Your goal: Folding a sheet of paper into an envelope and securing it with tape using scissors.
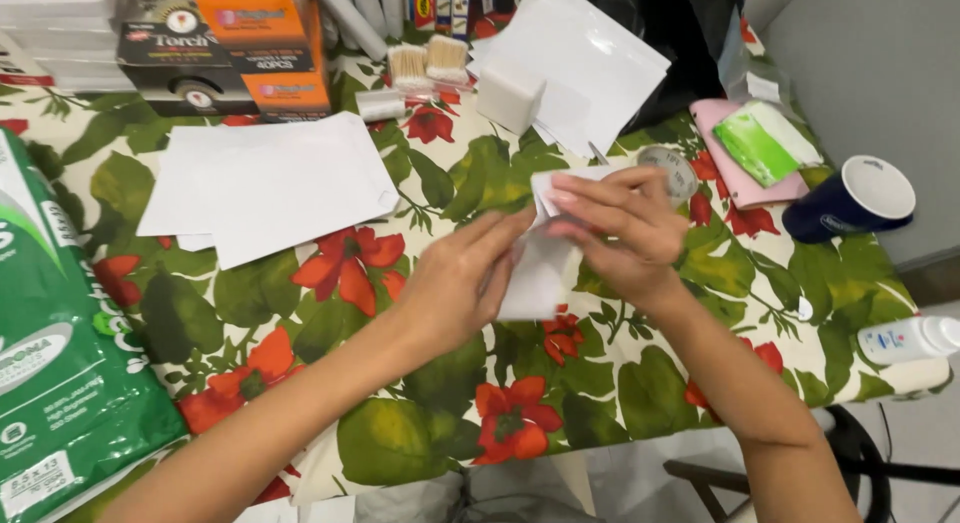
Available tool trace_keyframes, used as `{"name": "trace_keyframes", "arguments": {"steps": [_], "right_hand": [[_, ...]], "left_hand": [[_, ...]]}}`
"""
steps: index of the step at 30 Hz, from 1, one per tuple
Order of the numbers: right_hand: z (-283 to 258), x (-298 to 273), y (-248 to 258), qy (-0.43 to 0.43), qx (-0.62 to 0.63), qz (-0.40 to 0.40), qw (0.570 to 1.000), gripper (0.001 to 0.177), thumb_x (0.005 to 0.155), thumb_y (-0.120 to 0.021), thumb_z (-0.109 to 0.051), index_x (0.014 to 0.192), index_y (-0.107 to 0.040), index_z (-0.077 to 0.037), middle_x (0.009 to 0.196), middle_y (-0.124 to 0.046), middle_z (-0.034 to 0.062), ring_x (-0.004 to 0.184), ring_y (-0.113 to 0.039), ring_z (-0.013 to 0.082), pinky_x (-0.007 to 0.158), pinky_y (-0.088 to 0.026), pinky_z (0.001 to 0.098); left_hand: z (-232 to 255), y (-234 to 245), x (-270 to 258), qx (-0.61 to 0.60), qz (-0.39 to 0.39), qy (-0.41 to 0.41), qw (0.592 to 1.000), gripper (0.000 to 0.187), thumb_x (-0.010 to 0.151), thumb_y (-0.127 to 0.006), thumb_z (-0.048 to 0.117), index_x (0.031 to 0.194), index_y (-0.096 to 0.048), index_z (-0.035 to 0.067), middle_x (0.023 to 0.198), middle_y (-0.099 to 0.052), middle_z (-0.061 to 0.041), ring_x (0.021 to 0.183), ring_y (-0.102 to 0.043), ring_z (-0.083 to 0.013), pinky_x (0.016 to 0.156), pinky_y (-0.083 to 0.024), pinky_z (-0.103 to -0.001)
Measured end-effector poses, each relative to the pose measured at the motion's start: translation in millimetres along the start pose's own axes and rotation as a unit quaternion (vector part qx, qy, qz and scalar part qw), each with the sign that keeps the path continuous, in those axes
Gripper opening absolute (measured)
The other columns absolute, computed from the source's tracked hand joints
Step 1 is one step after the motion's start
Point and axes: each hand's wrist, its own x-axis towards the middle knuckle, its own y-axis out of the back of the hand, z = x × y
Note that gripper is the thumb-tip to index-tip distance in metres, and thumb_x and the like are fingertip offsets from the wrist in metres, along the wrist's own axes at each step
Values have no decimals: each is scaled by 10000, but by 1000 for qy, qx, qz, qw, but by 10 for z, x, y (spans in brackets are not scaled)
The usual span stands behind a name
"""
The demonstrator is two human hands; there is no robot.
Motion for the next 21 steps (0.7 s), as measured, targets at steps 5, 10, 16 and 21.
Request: {"name": "trace_keyframes", "arguments": {"steps": [5,10,16,21], "right_hand": [[5,41,282,13,39,10,999,298,789,-759,-206,1020,-637,-63,1022,-659,157,706,-565,173,587,-487,230],[34,-3,378,126,39,12,991,365,825,-741,-5,1138,-553,-10,1052,-618,218,850,-686,284,598,-578,288],[65,-305,382,19,110,-91,990,104,809,-707,-25,904,-663,-31,908,-675,168,771,-710,244,643,-611,287],[282,-756,125,-290,294,-250,876,109,753,-705,2,853,-698,-41,867,-704,154,733,-683,245,685,-537,327]], "left_hand": [[15,73,86,166,38,-147,974,481,851,-482,-142,1264,-517,101,984,-654,-87,742,-594,-210,586,-490,-300],[33,120,149,361,31,-276,890,365,979,-511,15,1325,-473,125,1064,-634,-4,702,-498,-125,579,-445,-235],[-440,29,-111,395,-43,-297,868,606,900,-676,-42,1396,-358,102,1172,-626,-80,798,-610,-95,629,-539,-194],[-749,-172,-505,370,-161,-155,902,231,790,-634,100,1015,-677,126,979,-678,-70,828,-619,-204,677,-494,-284]]}}
